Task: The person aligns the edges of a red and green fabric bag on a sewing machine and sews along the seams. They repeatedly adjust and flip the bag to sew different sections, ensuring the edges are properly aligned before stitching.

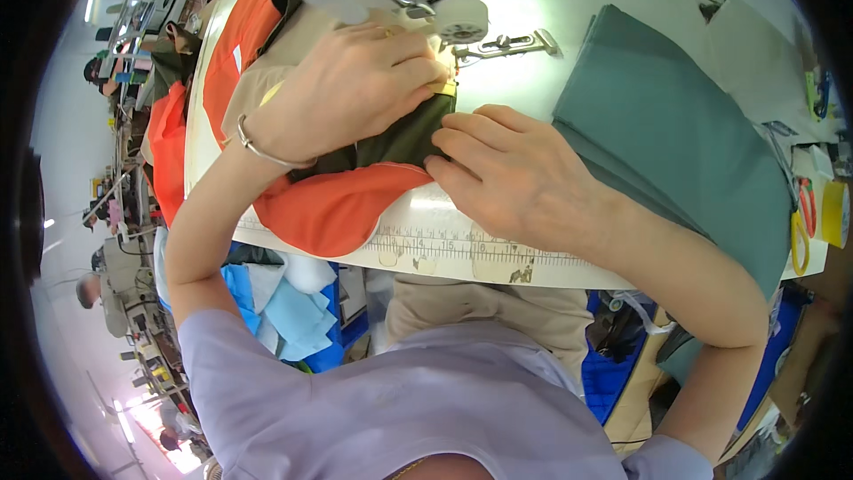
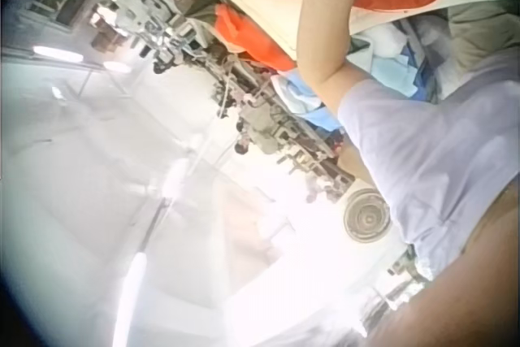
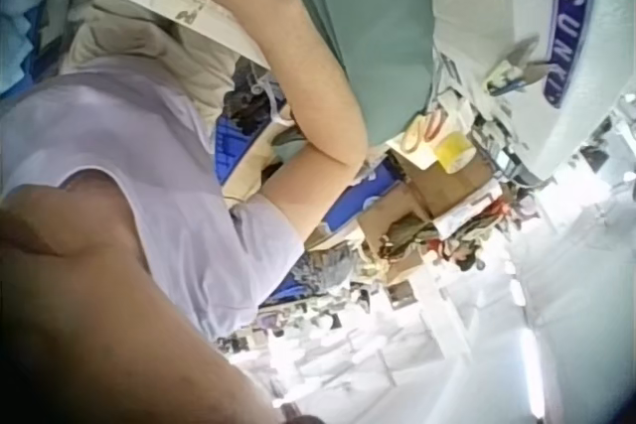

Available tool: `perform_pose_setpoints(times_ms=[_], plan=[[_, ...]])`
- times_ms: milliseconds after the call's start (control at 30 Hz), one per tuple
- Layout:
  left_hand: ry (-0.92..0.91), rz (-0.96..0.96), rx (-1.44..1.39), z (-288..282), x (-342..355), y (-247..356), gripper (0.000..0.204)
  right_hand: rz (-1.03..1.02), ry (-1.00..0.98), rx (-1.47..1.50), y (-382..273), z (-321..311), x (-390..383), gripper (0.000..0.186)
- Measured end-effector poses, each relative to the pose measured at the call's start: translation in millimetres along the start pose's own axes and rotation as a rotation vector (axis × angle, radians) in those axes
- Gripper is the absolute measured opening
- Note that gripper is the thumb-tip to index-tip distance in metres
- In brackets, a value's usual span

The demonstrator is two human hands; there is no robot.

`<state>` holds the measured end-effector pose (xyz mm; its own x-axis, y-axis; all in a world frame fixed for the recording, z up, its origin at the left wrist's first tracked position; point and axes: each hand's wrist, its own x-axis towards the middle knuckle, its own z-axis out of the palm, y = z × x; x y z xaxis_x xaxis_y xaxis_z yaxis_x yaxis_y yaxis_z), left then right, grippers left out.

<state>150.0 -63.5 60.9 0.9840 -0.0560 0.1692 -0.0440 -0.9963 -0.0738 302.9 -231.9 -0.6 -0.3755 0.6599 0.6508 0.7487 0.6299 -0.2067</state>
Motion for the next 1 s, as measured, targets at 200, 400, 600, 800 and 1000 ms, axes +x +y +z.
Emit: perform_pose_setpoints(times_ms=[200, 400, 600, 800, 1000], plan=[[0.034, -0.096, -0.07, 4, 0, 7, 0.016, 0.009, 0.026, 0.009, 1, 4, 0, 0.017], [-0.008, -0.09, 0.026, -3, 3, 9, 0.018, 0.009, 0.06, 0.011, 2, 6, -2, 0.011], [0.018, -0.055, 0.176, 7, 10, 10, 0.014, 0.017, 0.06, 0.028, 4, 5, -3, 0.011], [0.074, -0.018, 0.188, 13, 7, 10, 0.013, 0.016, 0.084, 0.036, 3, 8, -4, 0.009], [0.056, 0.013, 0.142, 4, -3, 15, 0.025, 0.046, -0.076, 0.105, 2, -2, -5, 0.024]])
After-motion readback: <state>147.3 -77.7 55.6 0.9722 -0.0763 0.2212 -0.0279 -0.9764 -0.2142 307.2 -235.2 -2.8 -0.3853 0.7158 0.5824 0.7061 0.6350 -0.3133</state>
